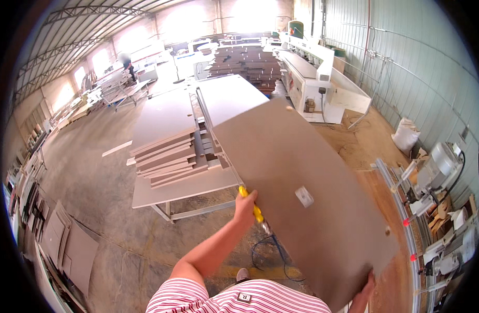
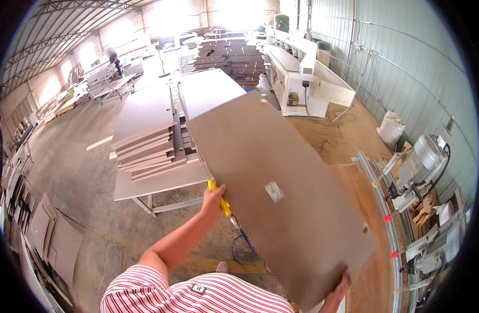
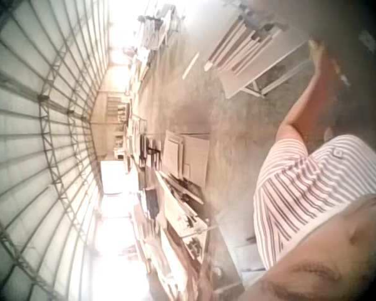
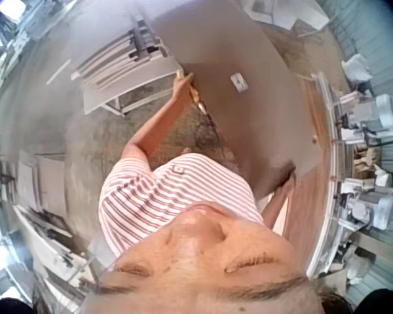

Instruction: The person repeatedly picks up rectangular boards from a stack, places them on a CNC machine table, and then moves them to a different stack on the floor. The person handles the boards one at a time throughout the clip.

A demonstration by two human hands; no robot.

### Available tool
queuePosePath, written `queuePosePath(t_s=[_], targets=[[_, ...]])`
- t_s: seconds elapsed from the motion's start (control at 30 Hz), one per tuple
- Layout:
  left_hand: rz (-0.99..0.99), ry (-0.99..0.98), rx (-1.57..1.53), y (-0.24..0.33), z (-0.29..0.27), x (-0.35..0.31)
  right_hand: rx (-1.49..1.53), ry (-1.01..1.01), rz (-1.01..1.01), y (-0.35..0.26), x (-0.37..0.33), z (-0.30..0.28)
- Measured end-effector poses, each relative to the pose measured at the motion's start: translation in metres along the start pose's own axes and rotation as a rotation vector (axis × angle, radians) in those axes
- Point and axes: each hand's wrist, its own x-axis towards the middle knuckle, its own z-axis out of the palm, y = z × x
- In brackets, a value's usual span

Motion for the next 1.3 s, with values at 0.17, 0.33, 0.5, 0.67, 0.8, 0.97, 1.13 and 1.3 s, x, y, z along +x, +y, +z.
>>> queuePosePath(t_s=[0.17,0.33,0.5,0.67,0.8,0.97,1.13,1.3], targets=[[0.036,-0.073,0.183,0.013,-0.033,0.093,0.193,-0.236,0.102,-0.009,-0.013,0.245],[0.136,-0.01,0.379,0.036,-0.042,0.094,0.181,-0.415,0.185,0.039,-0.033,0.439],[0.392,0.107,0.832,0.068,-0.078,0.125,0.013,-0.834,0.38,0.056,-0.031,0.578],[0.561,0.263,1.09,0.107,-0.094,0.223,0.031,-0.916,0.321,0.096,-0.002,0.715],[0.681,0.46,1.176,0.126,-0.098,0.304,0.042,-0.946,0.378,0.104,0.008,0.793],[0.725,0.443,1.331,0.134,-0.086,0.357,-0.015,-0.954,0.386,0.111,0.043,0.844],[0.682,0.421,1.425,0.143,-0.082,0.376,-0.148,-0.963,0.363,0.1,0.048,0.865],[0.696,0.333,1.307,0.154,-0.086,0.394,-0.044,-0.965,0.382,0.098,0.056,0.867]])
